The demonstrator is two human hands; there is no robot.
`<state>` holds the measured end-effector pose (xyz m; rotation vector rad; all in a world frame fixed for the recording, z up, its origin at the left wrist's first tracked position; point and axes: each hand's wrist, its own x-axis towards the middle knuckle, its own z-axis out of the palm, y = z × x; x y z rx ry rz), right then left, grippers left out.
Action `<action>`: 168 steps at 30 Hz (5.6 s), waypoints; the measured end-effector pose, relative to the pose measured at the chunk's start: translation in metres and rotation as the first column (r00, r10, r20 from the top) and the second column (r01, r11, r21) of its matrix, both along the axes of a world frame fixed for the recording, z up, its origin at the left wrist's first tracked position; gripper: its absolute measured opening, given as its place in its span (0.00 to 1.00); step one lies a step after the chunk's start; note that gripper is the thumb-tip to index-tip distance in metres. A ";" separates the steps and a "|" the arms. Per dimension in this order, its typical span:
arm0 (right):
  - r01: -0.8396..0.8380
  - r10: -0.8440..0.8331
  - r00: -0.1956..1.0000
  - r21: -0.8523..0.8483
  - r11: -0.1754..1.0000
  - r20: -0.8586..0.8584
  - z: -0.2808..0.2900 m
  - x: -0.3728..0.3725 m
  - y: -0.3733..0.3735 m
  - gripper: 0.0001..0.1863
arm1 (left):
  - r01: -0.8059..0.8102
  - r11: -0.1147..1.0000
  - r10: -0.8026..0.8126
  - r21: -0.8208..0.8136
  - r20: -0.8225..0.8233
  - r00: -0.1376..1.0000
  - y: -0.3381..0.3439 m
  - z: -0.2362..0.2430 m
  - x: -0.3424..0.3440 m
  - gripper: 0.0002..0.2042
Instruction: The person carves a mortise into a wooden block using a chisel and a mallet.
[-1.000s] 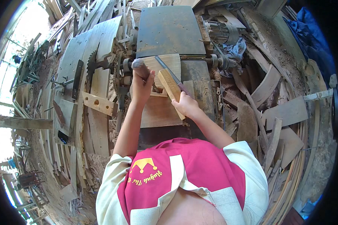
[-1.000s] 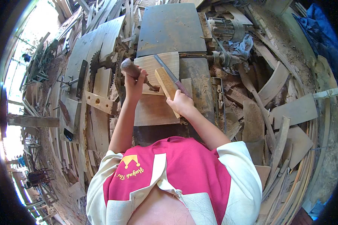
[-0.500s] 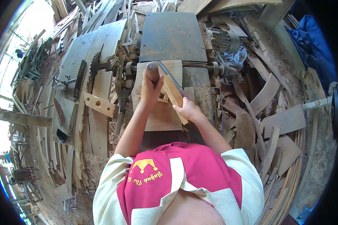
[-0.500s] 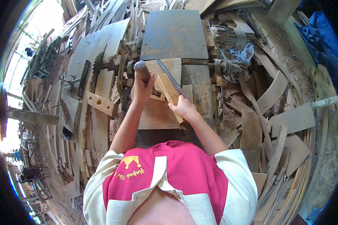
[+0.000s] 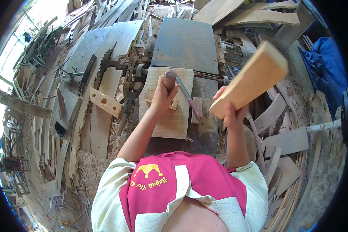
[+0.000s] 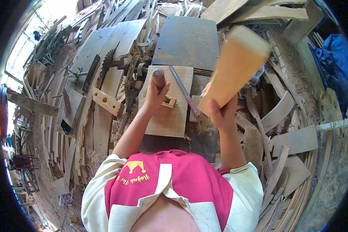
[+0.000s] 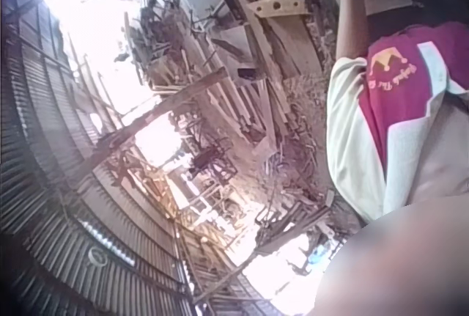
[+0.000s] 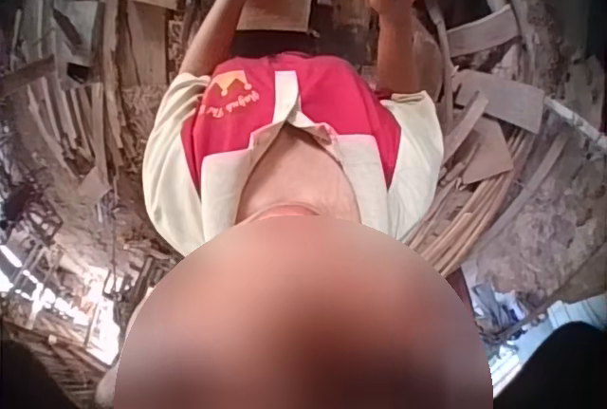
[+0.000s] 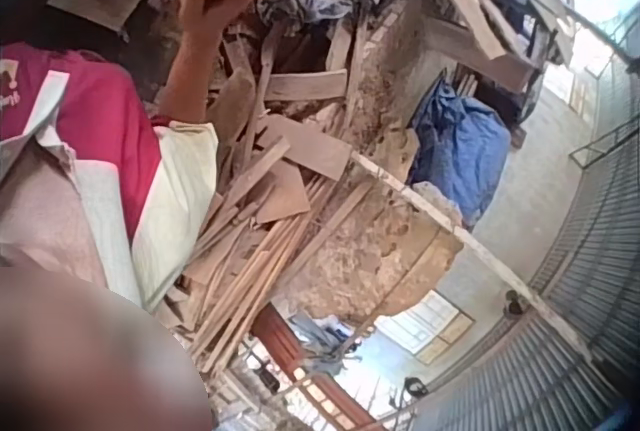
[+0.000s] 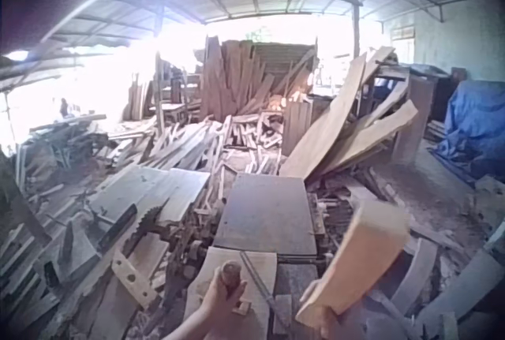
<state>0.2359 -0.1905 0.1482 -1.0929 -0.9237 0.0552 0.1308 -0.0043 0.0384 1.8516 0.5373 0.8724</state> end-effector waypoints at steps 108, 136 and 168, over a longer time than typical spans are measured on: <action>-0.037 0.113 0.993 -0.999 0.015 -0.035 -0.135 -0.040 0.033 0.36 | -0.168 0.984 0.173 -0.059 0.102 0.980 0.023 -0.002 -0.006 0.15; 0.010 0.117 0.993 -0.999 0.051 0.016 -0.143 -0.038 0.030 0.34 | -0.139 0.990 0.134 0.030 0.131 0.982 -0.012 0.006 0.001 0.17; 0.097 0.289 0.924 -0.885 0.455 0.250 0.028 0.020 0.008 0.16 | -0.052 0.991 0.048 0.124 0.034 0.998 -0.020 -0.018 0.014 0.19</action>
